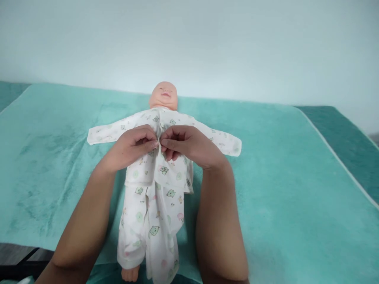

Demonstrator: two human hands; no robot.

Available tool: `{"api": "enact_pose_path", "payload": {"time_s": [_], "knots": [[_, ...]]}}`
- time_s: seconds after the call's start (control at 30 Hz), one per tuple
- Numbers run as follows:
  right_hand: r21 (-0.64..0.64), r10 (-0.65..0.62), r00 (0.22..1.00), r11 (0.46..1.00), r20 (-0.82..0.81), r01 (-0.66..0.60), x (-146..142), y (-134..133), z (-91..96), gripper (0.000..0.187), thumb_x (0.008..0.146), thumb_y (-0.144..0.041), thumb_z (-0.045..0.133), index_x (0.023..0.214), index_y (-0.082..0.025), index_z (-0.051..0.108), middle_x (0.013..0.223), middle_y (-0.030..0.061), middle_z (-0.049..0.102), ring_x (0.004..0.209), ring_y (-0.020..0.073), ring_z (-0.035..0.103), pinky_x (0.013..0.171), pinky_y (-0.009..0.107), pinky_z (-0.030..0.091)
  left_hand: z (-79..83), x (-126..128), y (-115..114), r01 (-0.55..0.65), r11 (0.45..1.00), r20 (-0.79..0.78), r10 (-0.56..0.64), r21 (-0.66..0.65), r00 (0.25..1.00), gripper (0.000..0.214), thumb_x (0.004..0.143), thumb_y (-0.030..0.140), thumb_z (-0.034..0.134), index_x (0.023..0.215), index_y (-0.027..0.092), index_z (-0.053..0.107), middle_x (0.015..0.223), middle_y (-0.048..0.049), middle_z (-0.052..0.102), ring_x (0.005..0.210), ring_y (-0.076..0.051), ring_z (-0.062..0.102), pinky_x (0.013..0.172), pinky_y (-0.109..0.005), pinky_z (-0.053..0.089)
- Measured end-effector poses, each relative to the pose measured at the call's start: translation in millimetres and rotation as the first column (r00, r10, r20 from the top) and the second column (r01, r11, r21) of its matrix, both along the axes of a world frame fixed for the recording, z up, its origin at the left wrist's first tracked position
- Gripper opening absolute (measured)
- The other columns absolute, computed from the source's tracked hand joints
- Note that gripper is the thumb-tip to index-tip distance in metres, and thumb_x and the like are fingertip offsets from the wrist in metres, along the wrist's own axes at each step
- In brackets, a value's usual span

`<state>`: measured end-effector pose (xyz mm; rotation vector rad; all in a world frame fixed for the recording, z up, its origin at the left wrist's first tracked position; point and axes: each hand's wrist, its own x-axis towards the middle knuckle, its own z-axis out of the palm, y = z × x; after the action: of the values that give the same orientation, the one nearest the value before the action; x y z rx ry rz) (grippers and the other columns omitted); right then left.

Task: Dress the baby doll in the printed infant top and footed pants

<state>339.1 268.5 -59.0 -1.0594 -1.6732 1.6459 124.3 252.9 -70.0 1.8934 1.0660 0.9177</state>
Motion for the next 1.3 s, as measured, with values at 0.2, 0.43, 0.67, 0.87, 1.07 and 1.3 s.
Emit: {"api": "enact_pose_path", "payload": {"time_s": [0.2,0.43,0.67,0.87,1.07,1.3], "knots": [[0.055,0.018,0.998,0.998,0.067,-0.022,-3,-4,4.0,0.017,0.076,-0.020,0.078,0.089,-0.021,0.066,0.075,-0.0024,0.060,0.066,0.0107,0.053,0.055,0.024,0.043,1.5,0,-1,-0.005,1.000,0.006,0.005,-0.011,1.000,0.024,0.092,0.029,0.064,0.071,0.019,0.061,0.080,-0.0001,0.059,0.071,-0.012,0.052,0.062,-0.028,0.041],[0.104,-0.024,0.993,0.994,0.115,0.011,-9,-4,4.0,0.019,0.073,-0.020,0.078,0.083,-0.022,0.062,0.074,-0.0031,0.055,0.067,0.0114,0.049,0.056,0.026,0.039,1.8,3,-3,-0.033,0.998,0.006,0.034,-0.056,0.999,0.012,0.084,0.027,0.071,0.075,0.020,0.067,0.084,-0.0006,0.063,0.073,-0.012,0.055,0.061,-0.027,0.043],[0.104,0.007,0.994,0.994,0.105,-0.018,-8,-3,4.2,0.019,0.074,-0.020,0.076,0.085,-0.021,0.061,0.076,-0.0033,0.055,0.068,0.0107,0.049,0.056,0.025,0.038,0.8,-4,-1,0.043,0.995,0.065,-0.037,-0.095,0.997,0.009,0.086,0.024,0.067,0.080,0.019,0.066,0.088,-0.0013,0.059,0.075,-0.011,0.052,0.065,-0.026,0.043],[0.119,-0.015,0.993,0.993,0.119,0.001,-10,-3,3.0,0.024,0.074,-0.021,0.078,0.089,-0.022,0.059,0.081,-0.0035,0.054,0.069,0.0102,0.048,0.057,0.025,0.039,2.9,-12,1,0.144,0.981,0.112,-0.130,-0.130,0.985,0.013,0.090,0.029,0.066,0.084,0.018,0.065,0.091,-0.0029,0.057,0.078,-0.013,0.052,0.066,-0.027,0.042],[0.154,-0.029,0.983,0.988,0.181,0.001,-12,-4,3.3,0.023,0.075,-0.020,0.077,0.087,-0.022,0.057,0.077,-0.0041,0.053,0.067,0.0102,0.047,0.055,0.024,0.037,7.2,-7,-3,0.060,0.975,0.092,-0.041,-0.215,0.995,0.007,0.086,0.023,0.065,0.082,0.018,0.066,0.091,-0.0010,0.058,0.075,-0.011,0.050,0.064,-0.026,0.041],[0.155,-0.013,0.989,0.988,0.150,-0.011,-10,-1,-0.8,0.023,0.075,-0.020,0.077,0.087,-0.022,0.057,0.078,-0.0032,0.053,0.070,0.0111,0.048,0.056,0.025,0.039,17.7,2,-14,-0.084,0.946,0.019,0.094,-0.312,0.995,0.006,0.081,0.020,0.059,0.083,0.020,0.065,0.073,0.0021,0.055,0.064,-0.010,0.046,0.051,-0.023,0.033]]}}
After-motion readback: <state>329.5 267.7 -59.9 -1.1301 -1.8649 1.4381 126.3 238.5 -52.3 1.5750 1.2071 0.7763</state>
